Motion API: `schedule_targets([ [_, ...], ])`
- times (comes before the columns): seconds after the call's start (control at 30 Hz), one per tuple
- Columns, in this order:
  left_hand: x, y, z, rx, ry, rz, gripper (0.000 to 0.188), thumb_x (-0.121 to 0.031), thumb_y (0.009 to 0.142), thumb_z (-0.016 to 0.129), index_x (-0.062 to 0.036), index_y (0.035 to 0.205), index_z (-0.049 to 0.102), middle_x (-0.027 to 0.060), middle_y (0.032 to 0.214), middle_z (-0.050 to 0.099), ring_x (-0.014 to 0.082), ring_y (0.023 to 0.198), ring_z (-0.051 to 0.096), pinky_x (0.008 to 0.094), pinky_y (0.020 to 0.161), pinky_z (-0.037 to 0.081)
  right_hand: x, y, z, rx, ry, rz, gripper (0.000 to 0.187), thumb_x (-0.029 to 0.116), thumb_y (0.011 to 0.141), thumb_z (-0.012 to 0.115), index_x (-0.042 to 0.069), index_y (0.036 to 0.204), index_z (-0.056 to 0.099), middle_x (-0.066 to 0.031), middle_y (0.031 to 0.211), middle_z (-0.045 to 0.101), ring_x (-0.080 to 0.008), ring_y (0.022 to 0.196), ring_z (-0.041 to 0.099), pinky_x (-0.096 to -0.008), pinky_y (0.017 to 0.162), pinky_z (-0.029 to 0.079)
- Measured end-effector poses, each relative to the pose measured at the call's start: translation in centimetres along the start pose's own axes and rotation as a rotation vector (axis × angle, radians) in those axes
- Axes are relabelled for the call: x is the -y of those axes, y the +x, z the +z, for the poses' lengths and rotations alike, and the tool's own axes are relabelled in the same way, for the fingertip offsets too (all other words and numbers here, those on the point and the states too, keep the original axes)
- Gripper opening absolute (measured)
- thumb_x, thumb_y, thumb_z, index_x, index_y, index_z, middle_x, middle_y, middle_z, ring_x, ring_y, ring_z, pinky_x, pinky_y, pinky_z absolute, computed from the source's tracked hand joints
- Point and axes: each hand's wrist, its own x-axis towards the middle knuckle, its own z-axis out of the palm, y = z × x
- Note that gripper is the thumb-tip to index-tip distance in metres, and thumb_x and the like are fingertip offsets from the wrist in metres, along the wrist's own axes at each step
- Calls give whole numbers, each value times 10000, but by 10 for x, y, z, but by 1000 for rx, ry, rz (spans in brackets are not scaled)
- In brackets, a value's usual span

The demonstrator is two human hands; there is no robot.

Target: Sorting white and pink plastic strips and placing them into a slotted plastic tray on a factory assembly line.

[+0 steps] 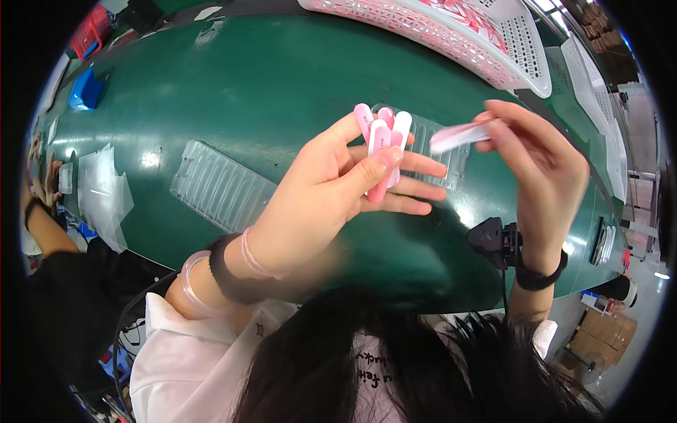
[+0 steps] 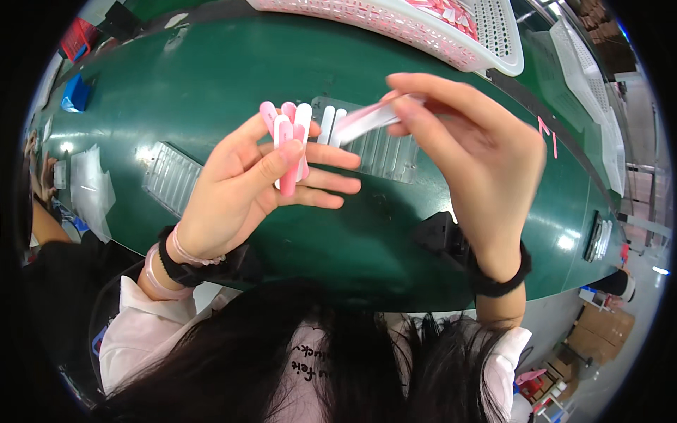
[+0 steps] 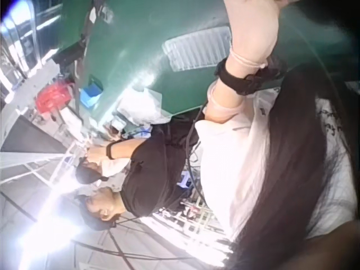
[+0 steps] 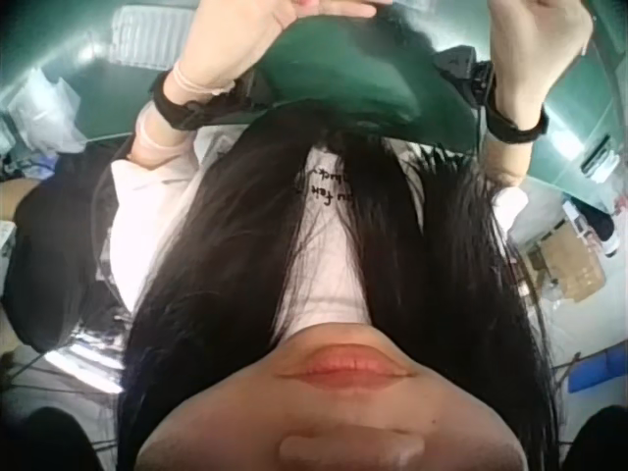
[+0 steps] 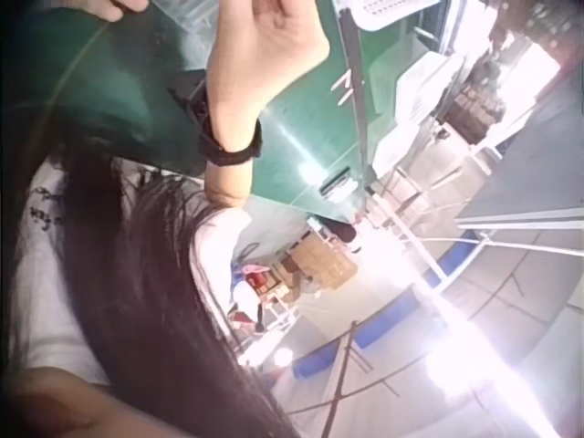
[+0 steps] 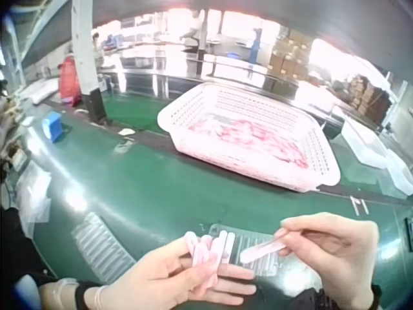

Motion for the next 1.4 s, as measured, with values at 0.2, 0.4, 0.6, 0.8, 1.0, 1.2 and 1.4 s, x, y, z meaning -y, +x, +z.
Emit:
schedule_targets([
  [0.2, 7, -2, -2, 28, -339, -89, 222, -158, 896, 410, 18, 1023, 456, 43, 823, 528, 140, 870, 542, 308, 829, 451, -3, -16, 23, 214, -748, -988, 349, -35, 512, 612, -89, 856, 585, -178, 855, 578, -290, 772, 579, -290, 667, 484],
  [0.4, 14, -6, -7, 21, -264, -117, 206, -166, 892, 427, 6, 985, 493, 9, 831, 513, 93, 823, 534, 236, 757, 448, -12, -24, 28, 229, -705, -1077, 340, 24, 501, 652, -64, 825, 601, -153, 870, 571, -293, 768, 569, -352, 672, 478],
  [0.6, 6, -4, -4, 39, -107, -46, 233, -99, 882, 410, 61, 1048, 448, 143, 899, 544, 220, 812, 573, 354, 665, 519, -15, -21, 22, 130, -191, -412, 313, -26, 658, 641, -16, 959, 554, -79, 824, 560, -160, 725, 549, -262, 649, 452],
  [0.8, 7, -5, -2, 65, 23, -53, 258, -96, 882, 397, 69, 1080, 420, 194, 930, 551, 258, 777, 595, 341, 660, 517, -22, -7, 20, 310, 404, 65, 190, -63, 750, 568, -55, 941, 574, -78, 864, 567, -136, 783, 553, -250, 715, 458],
  [1.0, 3, -4, -1, 51, -23, -37, 281, -105, 882, 393, 49, 1113, 345, 214, 949, 556, 272, 780, 600, 329, 640, 518, -27, -1, 11, 386, 529, 167, 163, -54, 757, 559, -68, 916, 587, -113, 867, 592, -145, 751, 565, -249, 691, 463],
  [1.2, -4, -5, -6, -43, 19, -58, 242, -111, 874, 414, 38, 1061, 383, 210, 931, 562, 274, 764, 605, 329, 620, 519, -28, 9, 2, 57, 235, -75, 158, -63, 747, 558, -48, 898, 601, -103, 825, 578, -152, 707, 572, -248, 623, 469],
  [1.4, -8, 0, -13, -65, 49, -52, 242, -140, 867, 443, 33, 1035, 418, 195, 921, 564, 275, 751, 610, 325, 635, 517, -45, 4, 18, 265, -774, -701, 254, -29, 617, 555, -37, 871, 556, -102, 861, 532, -228, 803, 541, -282, 614, 480],
])
